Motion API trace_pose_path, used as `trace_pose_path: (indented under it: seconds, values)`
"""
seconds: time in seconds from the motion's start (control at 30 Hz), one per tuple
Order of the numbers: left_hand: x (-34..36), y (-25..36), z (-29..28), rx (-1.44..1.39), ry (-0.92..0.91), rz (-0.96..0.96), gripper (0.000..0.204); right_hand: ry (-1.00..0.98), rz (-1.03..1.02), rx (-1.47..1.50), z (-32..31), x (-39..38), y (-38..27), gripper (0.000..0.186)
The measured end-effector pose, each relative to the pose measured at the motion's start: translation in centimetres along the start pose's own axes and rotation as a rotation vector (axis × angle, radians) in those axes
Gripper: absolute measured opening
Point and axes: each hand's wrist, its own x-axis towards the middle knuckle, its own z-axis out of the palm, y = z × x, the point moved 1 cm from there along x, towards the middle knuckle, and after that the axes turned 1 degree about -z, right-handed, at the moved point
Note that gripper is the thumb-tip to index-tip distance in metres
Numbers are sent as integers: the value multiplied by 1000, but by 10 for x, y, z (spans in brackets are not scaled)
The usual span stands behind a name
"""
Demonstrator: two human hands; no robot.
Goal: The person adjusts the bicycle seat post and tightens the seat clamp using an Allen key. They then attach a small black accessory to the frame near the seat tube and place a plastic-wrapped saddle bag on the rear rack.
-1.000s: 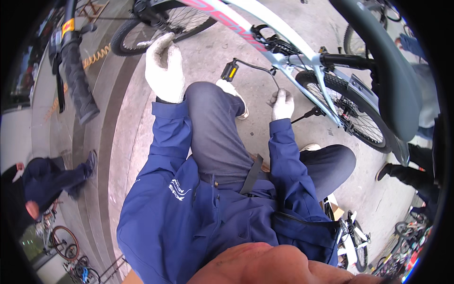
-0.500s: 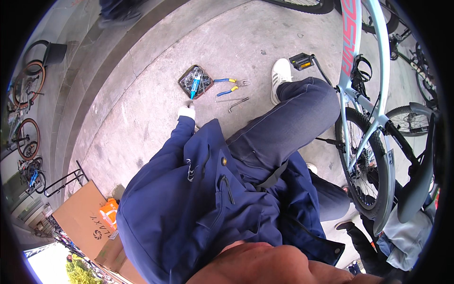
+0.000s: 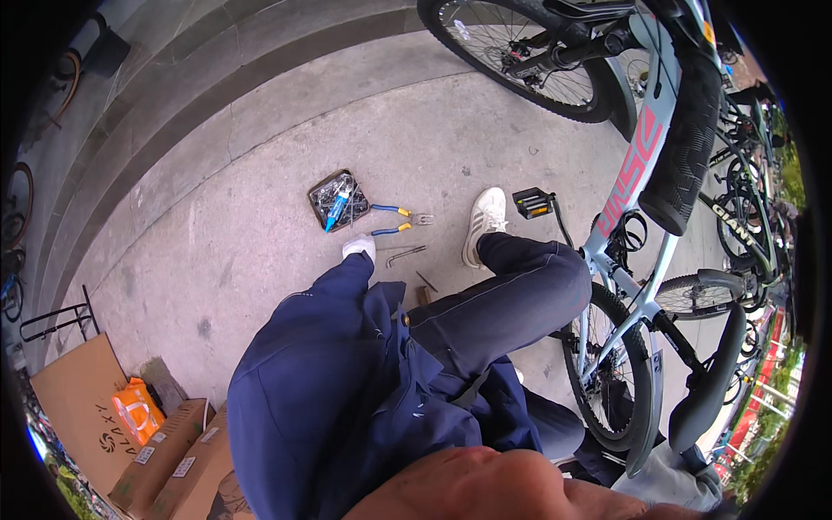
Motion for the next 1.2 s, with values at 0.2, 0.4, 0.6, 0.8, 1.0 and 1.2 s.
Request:
trace_pose_path:
  seconds: [0.2,0.4,0.6,0.8,1.0,1.2]
  values:
    - [-5,-33,22,-677,141,-357,48,-56,18,-36,-7,-4,2,23]
    - [1,-45,-11,-877,205,-511,63,-82,-4,-54,-5,-12,-6,25]
    - [33,-26,-98,-587,588,-98,34,-87,-25,-39,3,-19,-13,26]
    - [92,-7,-120,-193,280,-121,40,-36,-18,114,19,-18,-46,28]
    - [61,2,-151,-168,357,-31,31,150,-99,302,12,-27,-97,29]
    - [-23,114,-280,-596,756,441,20,558,-234,1067,-153,-35,-133,27]
